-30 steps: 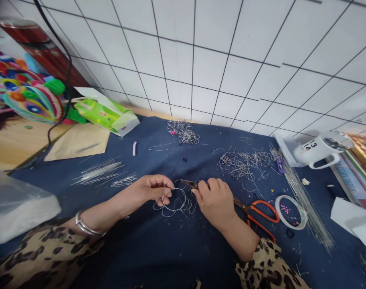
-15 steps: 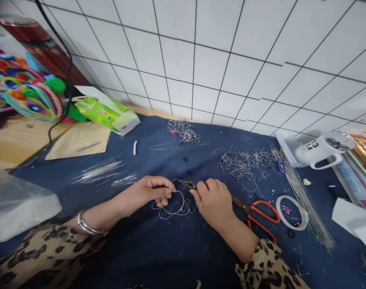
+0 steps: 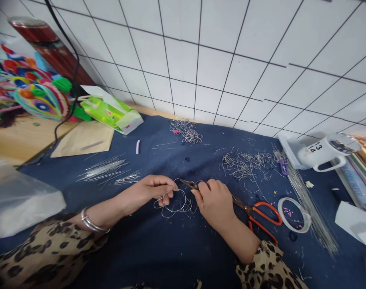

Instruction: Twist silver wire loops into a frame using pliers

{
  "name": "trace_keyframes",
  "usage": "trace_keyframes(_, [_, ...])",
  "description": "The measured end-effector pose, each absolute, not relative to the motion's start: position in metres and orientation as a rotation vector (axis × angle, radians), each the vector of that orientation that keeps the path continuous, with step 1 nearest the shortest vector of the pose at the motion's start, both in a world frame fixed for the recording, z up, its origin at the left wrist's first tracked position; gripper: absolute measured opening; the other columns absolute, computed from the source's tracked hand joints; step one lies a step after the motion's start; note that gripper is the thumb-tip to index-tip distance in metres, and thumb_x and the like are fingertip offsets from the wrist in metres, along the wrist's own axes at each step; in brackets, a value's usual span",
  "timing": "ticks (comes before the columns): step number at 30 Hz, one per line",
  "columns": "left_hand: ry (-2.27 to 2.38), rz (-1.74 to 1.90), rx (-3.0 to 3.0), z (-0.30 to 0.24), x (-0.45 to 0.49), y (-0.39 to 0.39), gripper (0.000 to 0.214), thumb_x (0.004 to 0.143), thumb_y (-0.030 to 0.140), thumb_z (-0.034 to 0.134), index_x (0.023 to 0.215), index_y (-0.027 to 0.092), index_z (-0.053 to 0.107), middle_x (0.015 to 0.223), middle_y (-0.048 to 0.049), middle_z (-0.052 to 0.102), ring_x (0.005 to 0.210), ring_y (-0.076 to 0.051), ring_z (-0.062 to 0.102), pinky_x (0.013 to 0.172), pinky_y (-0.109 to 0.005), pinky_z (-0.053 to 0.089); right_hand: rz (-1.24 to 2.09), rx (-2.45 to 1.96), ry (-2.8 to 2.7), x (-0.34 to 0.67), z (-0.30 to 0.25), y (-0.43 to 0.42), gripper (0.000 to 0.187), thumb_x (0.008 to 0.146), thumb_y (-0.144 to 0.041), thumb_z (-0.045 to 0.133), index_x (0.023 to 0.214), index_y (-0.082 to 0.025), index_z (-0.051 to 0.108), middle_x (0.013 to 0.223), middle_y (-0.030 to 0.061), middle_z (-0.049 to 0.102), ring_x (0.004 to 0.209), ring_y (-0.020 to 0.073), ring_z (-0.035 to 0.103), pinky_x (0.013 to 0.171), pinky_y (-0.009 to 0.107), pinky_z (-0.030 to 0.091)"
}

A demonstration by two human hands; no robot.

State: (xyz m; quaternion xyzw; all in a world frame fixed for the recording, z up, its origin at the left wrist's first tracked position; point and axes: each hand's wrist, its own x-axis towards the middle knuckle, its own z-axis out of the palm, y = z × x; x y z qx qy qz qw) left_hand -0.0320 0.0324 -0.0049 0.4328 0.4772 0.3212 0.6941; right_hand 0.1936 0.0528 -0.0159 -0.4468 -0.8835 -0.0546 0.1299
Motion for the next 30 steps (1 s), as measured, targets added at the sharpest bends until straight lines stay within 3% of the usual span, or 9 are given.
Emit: trace_keyframes(30, [1.174,0.704,1.097,-0.0043,-0.0337,0.0325,0.009,0.079,0.023,0.049,0.077,0.015,0.054,0.061,0.0039,0.05,0.051,-0.007,0.046,0.051,-0.019,0.038,0.004,-1.058,-2.589,0.1988,-0.008,0.0511,0.025,0.086,-0.038,0.046,0.087,-0.016,0.059,0.08,0.0058,0.052,0.076,0.017,0.045,0.071,0.031,0.036])
